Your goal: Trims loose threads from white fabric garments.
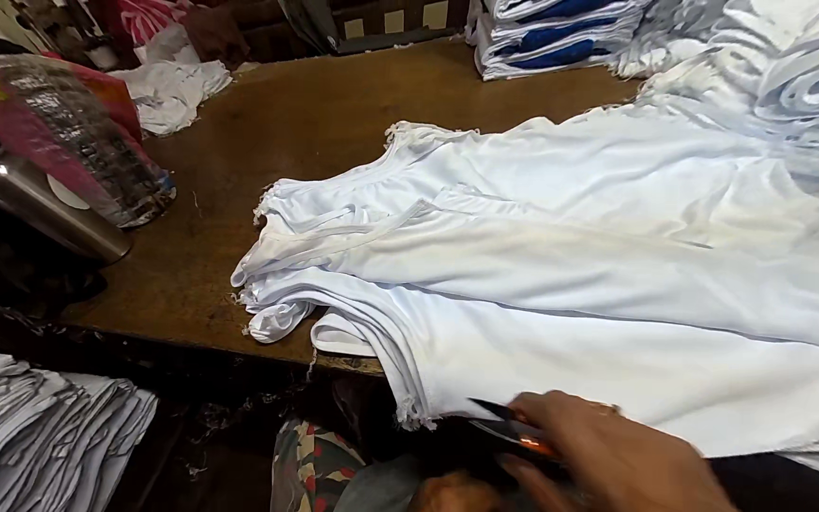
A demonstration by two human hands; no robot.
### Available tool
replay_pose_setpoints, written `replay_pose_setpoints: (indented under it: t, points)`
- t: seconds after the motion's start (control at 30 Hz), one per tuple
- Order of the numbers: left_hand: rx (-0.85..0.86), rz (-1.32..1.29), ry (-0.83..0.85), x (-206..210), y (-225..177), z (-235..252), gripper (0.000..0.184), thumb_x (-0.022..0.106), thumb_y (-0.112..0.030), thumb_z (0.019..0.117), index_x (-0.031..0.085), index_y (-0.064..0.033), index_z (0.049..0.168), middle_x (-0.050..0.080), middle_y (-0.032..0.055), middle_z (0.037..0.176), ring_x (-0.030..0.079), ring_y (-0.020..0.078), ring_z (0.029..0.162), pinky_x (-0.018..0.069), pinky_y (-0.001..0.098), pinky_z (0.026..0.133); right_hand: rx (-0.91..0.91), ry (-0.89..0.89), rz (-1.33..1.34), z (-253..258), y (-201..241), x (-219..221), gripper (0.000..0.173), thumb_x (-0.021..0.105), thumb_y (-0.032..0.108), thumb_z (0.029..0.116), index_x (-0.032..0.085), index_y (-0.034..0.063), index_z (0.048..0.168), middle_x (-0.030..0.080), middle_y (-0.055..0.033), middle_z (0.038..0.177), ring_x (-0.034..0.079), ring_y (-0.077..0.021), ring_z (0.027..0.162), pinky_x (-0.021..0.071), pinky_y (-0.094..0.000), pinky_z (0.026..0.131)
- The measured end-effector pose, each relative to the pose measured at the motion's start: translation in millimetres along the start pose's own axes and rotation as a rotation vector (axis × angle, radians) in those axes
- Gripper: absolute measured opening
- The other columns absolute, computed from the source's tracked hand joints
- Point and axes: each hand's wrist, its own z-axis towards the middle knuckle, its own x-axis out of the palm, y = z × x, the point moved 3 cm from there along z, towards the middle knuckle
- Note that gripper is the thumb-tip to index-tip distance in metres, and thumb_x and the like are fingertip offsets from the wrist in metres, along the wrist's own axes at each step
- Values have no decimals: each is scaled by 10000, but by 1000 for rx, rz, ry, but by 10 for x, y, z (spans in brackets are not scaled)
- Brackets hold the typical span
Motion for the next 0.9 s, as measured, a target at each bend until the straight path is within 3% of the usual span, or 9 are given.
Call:
replay_pose_setpoints:
  t: [0.07, 0.17, 0.23, 0.37, 0.5, 0.6, 0.7, 0.8, 0.9]
  points:
    - [-7, 15, -105, -70, -21, -44, 188, 788, -136, 852, 775, -12, 992, 707, 148, 962, 666, 207, 836, 559, 352, 744, -114, -136, -149, 176, 2, 215, 224, 612, 274, 978, 675, 60, 995, 679, -104, 820, 682, -273, 685, 513, -411, 486]
    - [20, -61, -223, -240, -29, -127, 193, 732, -179, 948, 759, -2, 875, 693, 121, 920, 646, 148, 798, 544, 272, 693, -138, -201, -35, 416, -204, 271, 162, 575, 283, 896, 655, 170, 811, 579, 47, 640, 586, -129, 535, 449, -352, 422]
    - [19, -118, -302, -358, -28, -191, 217, 706, -177, 977, 747, 11, 877, 685, 108, 895, 639, 126, 759, 547, 261, 659, 2, 14, 240, 538, -341, 159, 175, 646, 397, 877, 640, 271, 756, 526, 145, 589, 503, -5, 513, 401, -256, 443]
    - [28, -187, -460, -525, -58, -230, 156, 641, -88, 1000, 750, 20, 974, 686, 78, 878, 619, 82, 683, 534, 228, 593, 130, 350, 642, 738, -430, -66, 216, 746, 313, 874, 693, 220, 686, 558, 70, 552, 469, -28, 470, 318, -197, 413]
    - [71, -195, -580, -616, -98, -168, 159, 573, -30, 1021, 702, 45, 1078, 702, 64, 867, 616, 72, 601, 532, 216, 501, 115, 382, 750, 830, -488, -196, 178, 714, 212, 886, 710, 184, 710, 559, 43, 561, 434, -44, 455, 303, -199, 412]
    - [132, -72, -664, -636, -108, -116, 165, 614, -73, 1005, 725, 35, 1061, 684, 59, 888, 616, 68, 640, 539, 206, 527, 177, -45, 566, 913, -692, -484, 141, 682, 154, 913, 722, 164, 779, 584, 33, 591, 429, -62, 447, 327, -238, 411]
    - [169, 79, -726, -627, -134, -46, 325, 790, -217, 911, 716, 30, 1110, 649, 56, 913, 572, 48, 656, 482, 172, 511, 275, -354, 211, 857, -839, -714, 141, 601, 230, 1006, 704, 135, 1019, 539, 2, 658, 431, -126, 489, 356, -342, 450]
    - [203, 291, -818, -661, -158, 19, 437, 839, -354, 849, 727, -2, 1083, 649, 90, 991, 610, 80, 804, 521, 189, 628, 222, -300, 233, 547, -672, -585, 254, 536, 319, 1007, 686, 173, 1151, 557, 44, 675, 459, -78, 470, 391, -288, 401]
    - [204, 312, -864, -718, -155, 181, 423, 825, -443, 844, 763, -98, 1081, 621, 51, 1048, 598, 96, 904, 531, 232, 731, 133, -94, 434, 182, -447, -270, 222, 581, 192, 1013, 700, 45, 1129, 657, -28, 794, 557, -60, 611, 475, -255, 520]
